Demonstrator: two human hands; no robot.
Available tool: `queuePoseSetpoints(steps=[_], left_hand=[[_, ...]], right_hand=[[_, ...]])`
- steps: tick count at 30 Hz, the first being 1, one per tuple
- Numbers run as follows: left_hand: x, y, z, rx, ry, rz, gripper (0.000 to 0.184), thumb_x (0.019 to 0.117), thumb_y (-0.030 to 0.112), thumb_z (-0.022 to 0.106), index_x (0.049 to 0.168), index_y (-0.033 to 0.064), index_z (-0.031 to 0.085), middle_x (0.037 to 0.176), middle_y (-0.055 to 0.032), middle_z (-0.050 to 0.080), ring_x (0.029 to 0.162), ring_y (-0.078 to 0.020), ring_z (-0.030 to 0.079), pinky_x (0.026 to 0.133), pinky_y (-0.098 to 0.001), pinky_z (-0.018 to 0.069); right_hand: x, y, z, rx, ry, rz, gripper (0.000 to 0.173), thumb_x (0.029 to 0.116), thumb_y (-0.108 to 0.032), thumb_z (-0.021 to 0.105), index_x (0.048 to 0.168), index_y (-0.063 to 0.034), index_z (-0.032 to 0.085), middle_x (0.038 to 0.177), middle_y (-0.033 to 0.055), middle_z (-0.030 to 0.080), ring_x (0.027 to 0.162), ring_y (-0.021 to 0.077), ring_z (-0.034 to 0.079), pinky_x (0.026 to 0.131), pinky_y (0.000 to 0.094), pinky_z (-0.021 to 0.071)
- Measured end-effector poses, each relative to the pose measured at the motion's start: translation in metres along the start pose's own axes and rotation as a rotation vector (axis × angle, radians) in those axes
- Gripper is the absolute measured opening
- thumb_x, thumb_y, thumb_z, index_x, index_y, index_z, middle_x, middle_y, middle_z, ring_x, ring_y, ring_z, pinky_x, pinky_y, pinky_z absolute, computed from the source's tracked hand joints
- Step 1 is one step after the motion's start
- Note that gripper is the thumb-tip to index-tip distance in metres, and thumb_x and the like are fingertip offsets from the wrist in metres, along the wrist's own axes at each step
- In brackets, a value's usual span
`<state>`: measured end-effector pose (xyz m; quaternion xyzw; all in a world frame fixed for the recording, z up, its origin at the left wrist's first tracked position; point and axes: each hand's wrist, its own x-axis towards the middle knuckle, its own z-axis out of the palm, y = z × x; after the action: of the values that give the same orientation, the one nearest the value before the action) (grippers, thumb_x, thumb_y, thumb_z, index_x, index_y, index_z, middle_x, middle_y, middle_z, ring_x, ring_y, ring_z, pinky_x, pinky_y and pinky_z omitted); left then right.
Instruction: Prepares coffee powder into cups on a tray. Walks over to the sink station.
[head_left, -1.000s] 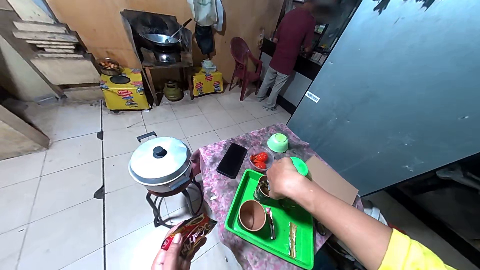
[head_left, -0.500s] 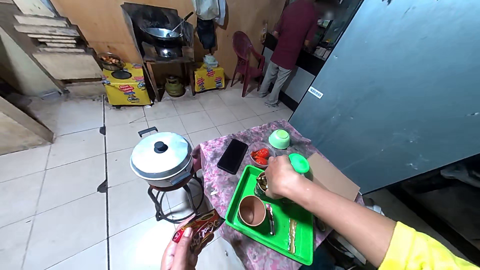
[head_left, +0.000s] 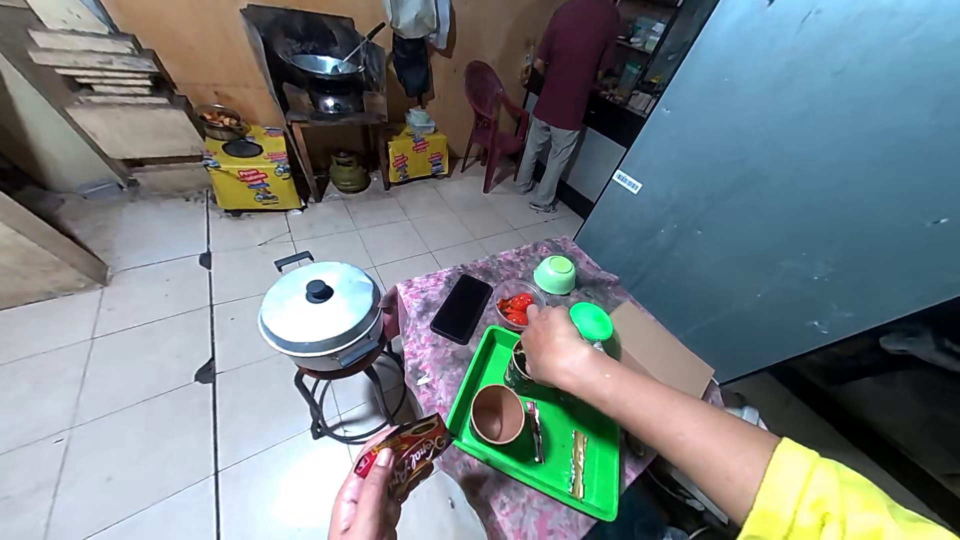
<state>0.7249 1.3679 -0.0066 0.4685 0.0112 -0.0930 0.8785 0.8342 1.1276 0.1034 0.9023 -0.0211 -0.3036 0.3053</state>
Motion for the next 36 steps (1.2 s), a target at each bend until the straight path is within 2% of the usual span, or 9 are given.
queuePoseSetpoints(steps=[11, 20, 23, 26, 27, 29, 31, 33, 36], left_hand=[[-0.005, -0.002, 0.0, 0.019, -0.001, 0.001, 0.034, 0.1105, 0.012, 0.029, 0.132, -0.0037, 0.05, 0.116, -0.0138, 0.07, 0.102, -0.0253, 0.072, 0.09, -0.0452, 0.0609], [-0.004, -0.002, 0.008, 0.048, 0.008, -0.016, 0.035, 0.1093, 0.011, 0.029, 0.131, -0.005, 0.05, 0.116, -0.0146, 0.069, 0.101, -0.0249, 0.072, 0.089, -0.0447, 0.0612], [-0.004, -0.002, 0.012, 0.062, -0.062, -0.008, 0.037, 0.109, 0.011, 0.03, 0.135, -0.0064, 0.05, 0.122, -0.0157, 0.068, 0.105, -0.0254, 0.071, 0.092, -0.045, 0.0601], [-0.004, -0.001, 0.021, 0.06, -0.166, 0.02, 0.04, 0.1084, 0.01, 0.031, 0.14, -0.0084, 0.047, 0.132, -0.0169, 0.064, 0.114, -0.0263, 0.068, 0.099, -0.0459, 0.0575], [-0.003, -0.001, 0.024, 0.063, -0.209, 0.029, 0.042, 0.1084, 0.011, 0.032, 0.142, -0.0089, 0.046, 0.136, -0.0175, 0.062, 0.117, -0.0264, 0.066, 0.101, -0.0461, 0.0562], [-0.002, -0.004, 0.031, 0.082, -0.297, 0.049, 0.045, 0.1083, 0.013, 0.034, 0.146, -0.0095, 0.043, 0.144, -0.0185, 0.056, 0.122, -0.0262, 0.063, 0.104, -0.0461, 0.0541], [-0.003, -0.01, 0.041, 0.105, -0.35, 0.064, 0.046, 0.1069, 0.012, 0.036, 0.147, -0.0115, 0.038, 0.146, -0.0188, 0.051, 0.126, -0.0231, 0.06, 0.108, -0.0443, 0.0517], [-0.005, -0.017, 0.05, 0.181, -0.44, 0.089, 0.051, 0.1052, 0.012, 0.037, 0.15, -0.0123, 0.034, 0.151, -0.0198, 0.045, 0.135, -0.0208, 0.051, 0.114, -0.0415, 0.0444], [-0.003, -0.024, 0.055, 0.414, -0.614, 0.218, 0.055, 0.1065, 0.017, 0.037, 0.154, -0.0103, 0.031, 0.159, -0.0234, 0.037, 0.147, -0.0233, 0.039, 0.121, -0.042, 0.0352]], right_hand=[[0.01, -0.011, 0.003, 0.071, 0.014, 0.031, 0.024, 0.0967, 0.007, 0.054, 0.118, 0.0118, 0.064, 0.134, 0.0275, 0.049, 0.108, 0.0392, 0.061, 0.079, 0.0468, 0.0555], [0.0, 0.034, -0.009, 0.358, 0.077, -0.187, 0.077, 0.0805, -0.033, 0.085, 0.139, 0.0059, 0.054, 0.143, 0.0244, 0.045, 0.113, 0.0389, 0.062, 0.09, 0.0532, 0.0552], [-0.025, 0.045, -0.003, 0.474, 0.306, -0.185, 0.069, 0.0849, -0.033, 0.08, 0.144, -0.0068, 0.056, 0.137, 0.0164, 0.053, 0.109, 0.0319, 0.064, 0.089, 0.0493, 0.0556], [-0.076, 0.033, 0.023, 0.786, 0.654, -0.207, 0.04, 0.0896, -0.036, 0.075, 0.124, -0.0161, 0.068, 0.107, 0.0074, 0.064, 0.082, 0.0229, 0.067, 0.068, 0.0455, 0.0587], [-0.092, 0.019, 0.039, 0.906, 0.672, -0.243, 0.044, 0.0895, -0.043, 0.075, 0.125, -0.0182, 0.067, 0.105, 0.005, 0.065, 0.077, 0.0182, 0.066, 0.064, 0.0414, 0.0593], [-0.112, -0.021, 0.074, 1.185, 0.62, -0.346, 0.073, 0.0857, -0.052, 0.079, 0.144, -0.0153, 0.056, 0.131, 0.0111, 0.062, 0.093, 0.0175, 0.071, 0.072, 0.0382, 0.0634], [-0.11, -0.064, 0.102, 1.466, 0.696, -0.437, 0.102, 0.0779, -0.045, 0.088, 0.158, -0.0089, 0.038, 0.155, 0.0171, 0.045, 0.111, 0.0186, 0.07, 0.077, 0.0353, 0.0658], [-0.098, -0.095, 0.119, 1.674, 0.897, -0.423, 0.112, 0.0689, -0.031, 0.096, 0.157, 0.0003, 0.034, 0.154, 0.0209, 0.044, 0.112, 0.0197, 0.068, 0.079, 0.0341, 0.0656], [-0.082, -0.107, 0.133, 1.703, 1.149, -0.279, 0.106, 0.0661, -0.033, 0.095, 0.148, 0.0059, 0.041, 0.141, 0.0206, 0.056, 0.114, 0.0181, 0.067, 0.086, 0.0328, 0.064]])
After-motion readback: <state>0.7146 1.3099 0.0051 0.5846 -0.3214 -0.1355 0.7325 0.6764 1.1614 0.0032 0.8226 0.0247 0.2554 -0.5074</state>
